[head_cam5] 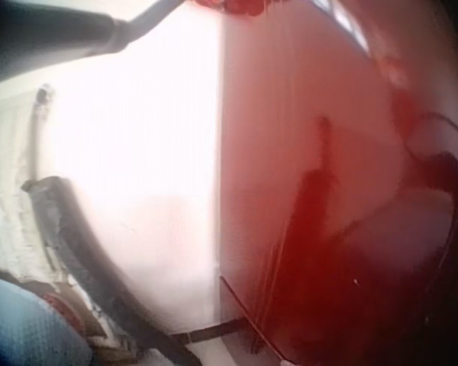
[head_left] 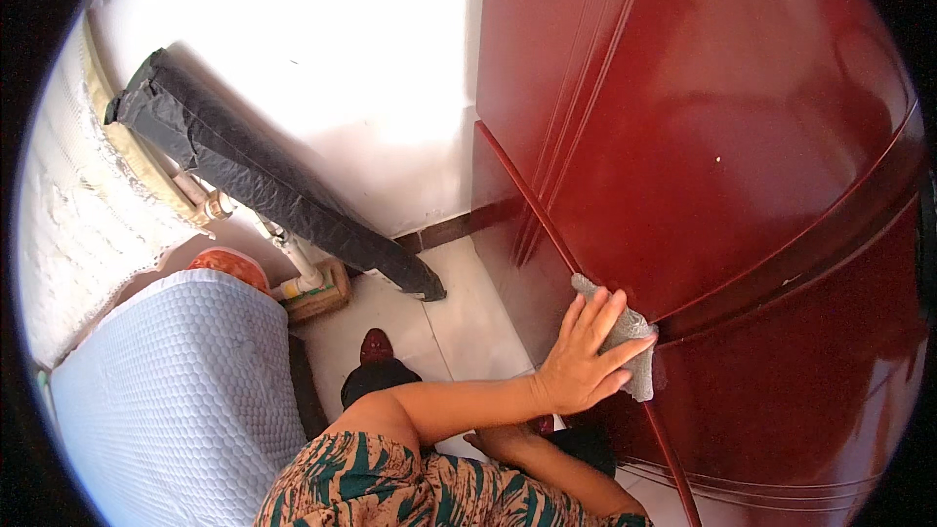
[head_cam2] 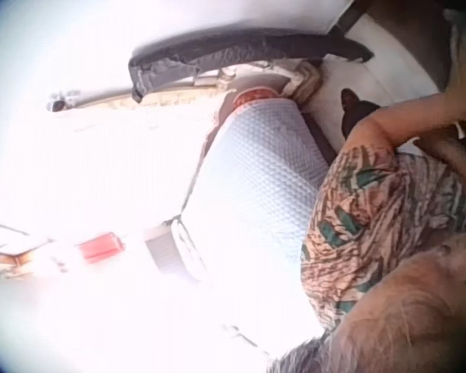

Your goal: The person wipes the exterior surfaces of a wooden wardrobe using a cloth, reaching various panels and corners.

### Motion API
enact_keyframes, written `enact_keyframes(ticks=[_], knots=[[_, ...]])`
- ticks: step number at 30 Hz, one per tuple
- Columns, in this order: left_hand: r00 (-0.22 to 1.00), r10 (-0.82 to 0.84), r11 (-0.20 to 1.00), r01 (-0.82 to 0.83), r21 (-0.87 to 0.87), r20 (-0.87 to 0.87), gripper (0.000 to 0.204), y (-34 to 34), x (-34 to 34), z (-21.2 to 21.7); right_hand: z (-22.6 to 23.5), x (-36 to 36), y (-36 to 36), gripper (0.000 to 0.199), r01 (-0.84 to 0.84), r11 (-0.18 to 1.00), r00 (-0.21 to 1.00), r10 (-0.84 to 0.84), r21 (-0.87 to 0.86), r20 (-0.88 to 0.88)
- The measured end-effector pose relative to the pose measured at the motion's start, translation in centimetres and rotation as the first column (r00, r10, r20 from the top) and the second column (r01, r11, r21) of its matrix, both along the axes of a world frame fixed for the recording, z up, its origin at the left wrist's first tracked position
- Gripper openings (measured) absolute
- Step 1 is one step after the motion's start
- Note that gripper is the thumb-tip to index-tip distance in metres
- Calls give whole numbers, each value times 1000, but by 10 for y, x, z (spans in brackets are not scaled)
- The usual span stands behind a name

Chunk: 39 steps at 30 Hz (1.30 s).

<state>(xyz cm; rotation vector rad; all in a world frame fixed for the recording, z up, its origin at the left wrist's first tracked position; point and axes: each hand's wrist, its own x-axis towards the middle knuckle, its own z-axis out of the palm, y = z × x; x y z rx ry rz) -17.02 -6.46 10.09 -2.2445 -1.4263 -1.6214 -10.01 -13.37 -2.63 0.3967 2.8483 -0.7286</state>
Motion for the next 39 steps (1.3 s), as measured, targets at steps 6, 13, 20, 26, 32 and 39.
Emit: enact_keyframes(ticks=[6, 13, 20, 26, 32, 39], knots=[[998, -63, 992, 61, 109, 19, 51, 7, -18, -1, 46, -13, 6, 54, 127, 941, 960, -36, -315, 278], [972, -52, 987, 15, 160, 228, 36, 10, -26, 9, 30, -10, 5, 53, 72, 973, 960, -8, -219, 280], [957, -76, 988, 35, 150, 279, 33, -1, -36, 28, 40, -7, 7, 43, 67, 976, 967, -12, -208, 253], [952, 203, 962, -238, 135, 229, 46, 12, -50, 48, 48, -14, 4, 39, 52, 971, 957, 17, -231, 290], [932, 309, 942, -327, 74, 191, 55, 3, -34, 50, 23, -6, 2, 47, 59, 976, 983, -21, -210, 182], [922, 173, 984, -178, -18, 348, 59, 0, -26, 45, 33, -7, 4, 59, 38, 976, 993, -12, -214, 119]])
